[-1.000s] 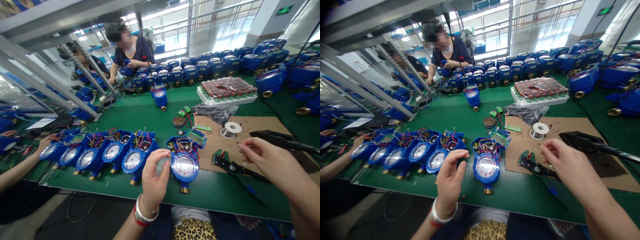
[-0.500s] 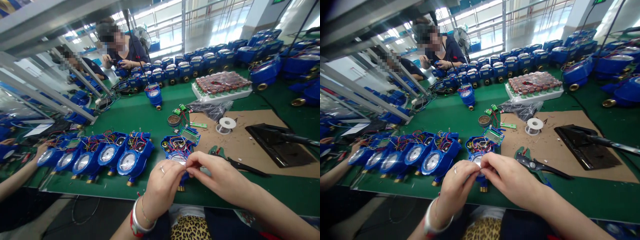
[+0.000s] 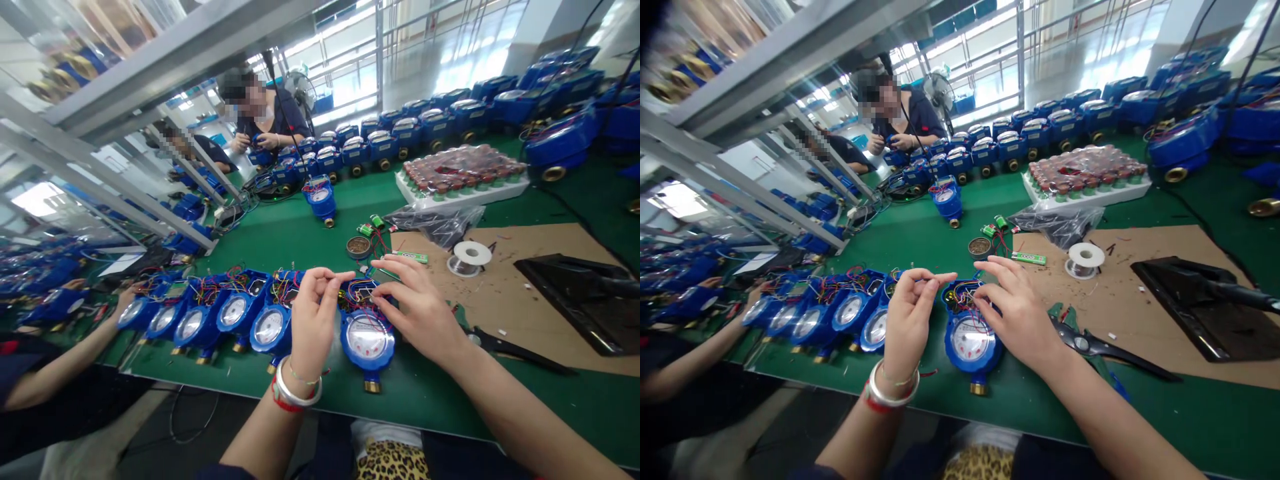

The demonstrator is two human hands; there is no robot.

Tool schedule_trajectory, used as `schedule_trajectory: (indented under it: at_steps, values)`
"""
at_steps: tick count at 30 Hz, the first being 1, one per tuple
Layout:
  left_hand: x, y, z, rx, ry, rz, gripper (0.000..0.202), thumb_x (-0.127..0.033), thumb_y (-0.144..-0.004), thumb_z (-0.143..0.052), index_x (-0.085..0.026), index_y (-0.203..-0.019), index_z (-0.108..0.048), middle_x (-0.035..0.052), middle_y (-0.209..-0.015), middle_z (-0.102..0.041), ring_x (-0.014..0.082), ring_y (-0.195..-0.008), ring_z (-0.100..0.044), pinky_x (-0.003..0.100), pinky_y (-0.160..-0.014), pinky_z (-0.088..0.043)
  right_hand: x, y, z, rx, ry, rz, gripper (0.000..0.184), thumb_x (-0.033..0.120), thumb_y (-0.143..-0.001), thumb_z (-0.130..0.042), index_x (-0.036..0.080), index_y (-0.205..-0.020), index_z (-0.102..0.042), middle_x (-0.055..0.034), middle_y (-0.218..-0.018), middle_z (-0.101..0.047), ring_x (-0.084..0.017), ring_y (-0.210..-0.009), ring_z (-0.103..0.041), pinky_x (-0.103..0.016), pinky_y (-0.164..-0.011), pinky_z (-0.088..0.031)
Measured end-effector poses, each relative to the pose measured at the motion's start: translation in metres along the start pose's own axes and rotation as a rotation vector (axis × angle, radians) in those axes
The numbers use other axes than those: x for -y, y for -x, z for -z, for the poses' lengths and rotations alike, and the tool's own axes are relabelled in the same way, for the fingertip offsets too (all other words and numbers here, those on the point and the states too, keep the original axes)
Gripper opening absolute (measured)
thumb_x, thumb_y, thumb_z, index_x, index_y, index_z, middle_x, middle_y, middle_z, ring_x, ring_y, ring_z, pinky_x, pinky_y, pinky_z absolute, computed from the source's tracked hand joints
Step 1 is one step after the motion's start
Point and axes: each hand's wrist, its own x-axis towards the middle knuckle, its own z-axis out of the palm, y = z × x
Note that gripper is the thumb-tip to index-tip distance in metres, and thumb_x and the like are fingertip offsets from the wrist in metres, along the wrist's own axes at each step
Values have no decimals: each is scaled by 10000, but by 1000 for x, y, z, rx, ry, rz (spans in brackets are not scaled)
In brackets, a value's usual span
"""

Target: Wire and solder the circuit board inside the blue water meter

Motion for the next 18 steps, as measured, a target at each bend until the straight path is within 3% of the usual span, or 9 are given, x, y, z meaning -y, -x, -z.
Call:
schedule_trajectory:
  at_steps: [3, 8, 11, 18]
  values:
    - [2, -9, -4, 63, 113, 41, 90, -272, -883, -599, -187, -913, -604, 50, -1134, -659, 160, -1051, -594, 290, -935, -428, -2, -1, -3, -28, -30, -17, 69, 124, -880, -605, 180, -882, -647, -77, -1251, -560, -259, -1258, -413, -486, -1072, -360]
    - [8, -19, -6, 94, 245, 202, 115, -269, -805, -689, -169, -861, -682, 20, -908, -674, 128, -897, -581, 244, -863, -428, -2, -3, -5, -55, -54, -22, 86, 116, -881, -607, 178, -904, -661, -80, -1231, -569, -259, -1252, -412, -484, -1062, -372]
    - [9, -20, -8, 99, 297, 272, 138, -270, -787, -706, -155, -861, -693, 26, -890, -677, 122, -864, -573, 243, -851, -422, -2, -3, -5, -57, -62, -21, 95, 113, -880, -608, 180, -914, -666, -80, -1229, -569, -261, -1253, -409, -484, -1061, -374]
    - [9, -19, -9, 99, 296, 301, 140, -267, -781, -710, -152, -859, -697, 25, -889, -671, 118, -864, -562, 234, -851, -410, -2, -3, -3, -49, -65, -20, 88, 121, -884, -606, 175, -917, -668, -87, -1223, -573, -258, -1248, -415, -477, -1060, -379]
